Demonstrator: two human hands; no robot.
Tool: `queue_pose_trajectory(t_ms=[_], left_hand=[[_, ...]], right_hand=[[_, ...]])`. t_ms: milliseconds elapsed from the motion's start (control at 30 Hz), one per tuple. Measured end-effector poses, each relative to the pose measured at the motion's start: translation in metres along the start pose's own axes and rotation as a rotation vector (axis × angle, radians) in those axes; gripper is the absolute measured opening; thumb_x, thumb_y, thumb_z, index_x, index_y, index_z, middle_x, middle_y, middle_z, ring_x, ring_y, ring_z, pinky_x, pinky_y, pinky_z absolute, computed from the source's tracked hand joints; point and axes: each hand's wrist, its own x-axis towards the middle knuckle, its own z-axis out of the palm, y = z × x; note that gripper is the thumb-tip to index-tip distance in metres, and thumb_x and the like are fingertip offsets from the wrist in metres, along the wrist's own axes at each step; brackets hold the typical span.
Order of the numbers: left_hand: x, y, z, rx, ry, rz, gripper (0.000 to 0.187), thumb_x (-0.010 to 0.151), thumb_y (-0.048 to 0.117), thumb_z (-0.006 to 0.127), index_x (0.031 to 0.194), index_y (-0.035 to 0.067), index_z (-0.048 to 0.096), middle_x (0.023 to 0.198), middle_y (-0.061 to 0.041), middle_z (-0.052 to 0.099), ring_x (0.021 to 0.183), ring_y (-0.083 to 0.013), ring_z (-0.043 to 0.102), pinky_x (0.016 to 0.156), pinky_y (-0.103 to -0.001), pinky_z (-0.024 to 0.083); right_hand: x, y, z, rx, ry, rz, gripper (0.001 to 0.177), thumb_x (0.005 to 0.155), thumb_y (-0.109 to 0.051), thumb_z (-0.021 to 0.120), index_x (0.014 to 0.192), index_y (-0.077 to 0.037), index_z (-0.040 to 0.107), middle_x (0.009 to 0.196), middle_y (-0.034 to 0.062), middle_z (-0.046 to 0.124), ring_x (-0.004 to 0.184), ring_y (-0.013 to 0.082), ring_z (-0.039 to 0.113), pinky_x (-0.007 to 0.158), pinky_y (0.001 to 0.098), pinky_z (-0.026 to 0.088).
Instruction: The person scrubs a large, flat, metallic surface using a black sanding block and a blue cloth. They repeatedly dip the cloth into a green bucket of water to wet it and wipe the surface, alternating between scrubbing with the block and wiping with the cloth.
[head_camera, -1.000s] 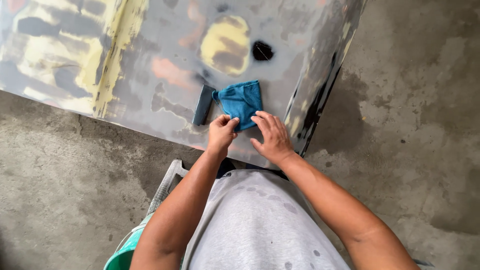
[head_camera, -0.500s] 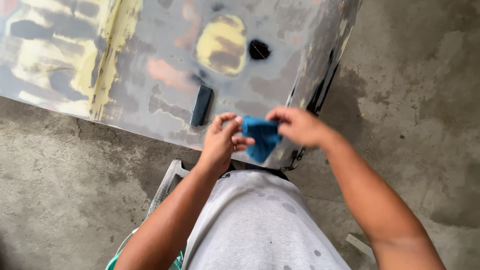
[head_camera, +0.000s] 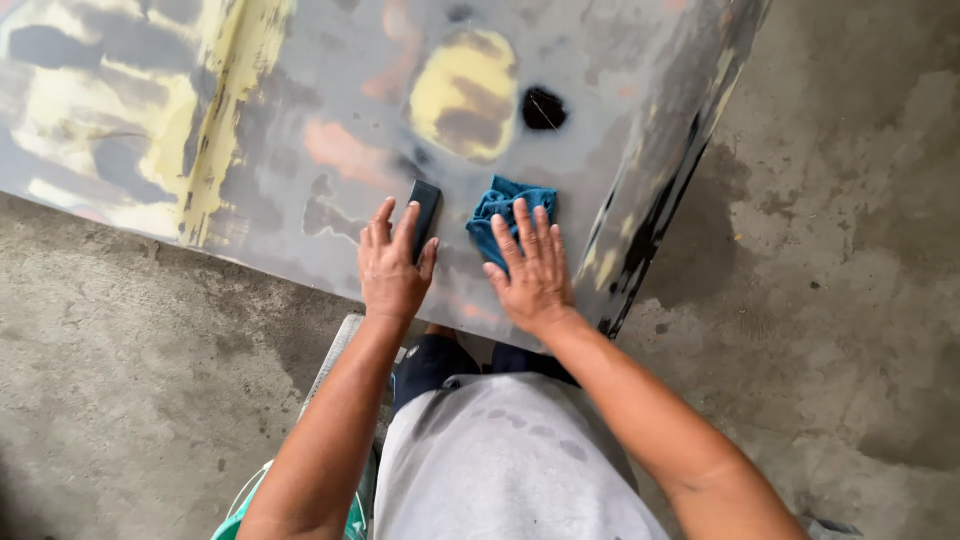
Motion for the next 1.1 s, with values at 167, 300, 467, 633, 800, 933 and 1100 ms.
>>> queue_pose_trajectory(t_ms=[167,300,467,633,800,933,1100], left_hand=[[0.005,-0.006,0.018,0.133,-0.016,0.115,0.045,0.09,0.023,0.074,0.133,0.013,0.062,0.146,-0.013,0.053,0.12,-0.0362,0.054,0.093,-0.05,0.046],[0.008,-0.012,0.018,0.146,-0.025,0.141,0.04,0.091,0.017,0.07,0.131,0.012,0.063,0.145,-0.013,0.054,0.119,-0.0356,0.056,0.094,-0.05,0.047],[0.009,-0.015,0.008,0.106,-0.031,0.229,0.036,0.094,0.011,0.067,0.13,0.006,0.065,0.143,-0.014,0.057,0.117,-0.0353,0.058,0.097,-0.047,0.049],[0.001,-0.035,-0.003,0.097,-0.033,0.192,0.036,0.093,0.011,0.068,0.128,0.006,0.065,0.139,-0.015,0.059,0.115,-0.0359,0.059,0.097,-0.047,0.049],[0.011,-0.063,-0.019,0.139,0.152,0.014,0.034,0.094,0.008,0.068,0.129,0.005,0.065,0.141,-0.018,0.058,0.12,-0.0392,0.057,0.105,-0.048,0.048],[0.031,-0.063,-0.016,0.148,0.132,0.054,0.035,0.096,0.008,0.068,0.131,0.004,0.065,0.143,-0.019,0.057,0.123,-0.0404,0.057,0.106,-0.049,0.047],[0.058,-0.012,0.028,0.087,0.049,0.283,0.039,0.094,0.005,0.064,0.133,0.002,0.064,0.147,-0.016,0.054,0.122,-0.0364,0.058,0.104,-0.047,0.048]], right_hand=[[0.011,0.022,0.034,-0.104,-0.087,-0.033,0.072,0.101,-0.054,0.054,0.164,-0.025,0.031,0.173,0.0103,0.011,0.158,0.0381,0.011,0.124,0.0639,0.01],[0.059,0.114,0.017,-0.315,0.052,-0.139,0.069,0.103,-0.056,0.054,0.164,-0.033,0.033,0.174,0.0055,0.014,0.161,0.0361,0.012,0.126,0.069,0.009],[0.177,0.166,-0.024,-0.184,0.131,0.148,0.066,0.114,-0.048,0.06,0.17,-0.024,0.035,0.176,0.0158,0.013,0.161,0.0459,0.014,0.126,0.0686,0.01],[0.22,0.071,0.019,-0.234,0.148,0.002,0.065,0.116,-0.044,0.059,0.172,-0.022,0.032,0.176,0.0111,0.014,0.161,0.0399,0.013,0.127,0.0653,0.009],[0.109,-0.026,0.04,-0.09,-0.179,-0.582,0.056,0.108,-0.046,0.047,0.16,-0.026,0.045,0.174,0.0025,0.024,0.162,0.0289,0.014,0.129,0.057,0.004],[0.066,0.084,0.037,-0.09,-0.25,-0.674,0.051,0.106,-0.048,0.049,0.155,-0.033,0.05,0.173,-0.0052,0.024,0.161,0.0175,0.016,0.128,0.0504,0.003],[0.117,0.154,-0.038,-0.144,0.072,0.141,0.059,0.114,-0.043,0.052,0.168,-0.022,0.04,0.177,0.0107,0.023,0.161,0.0405,0.023,0.129,0.0628,0.014]])
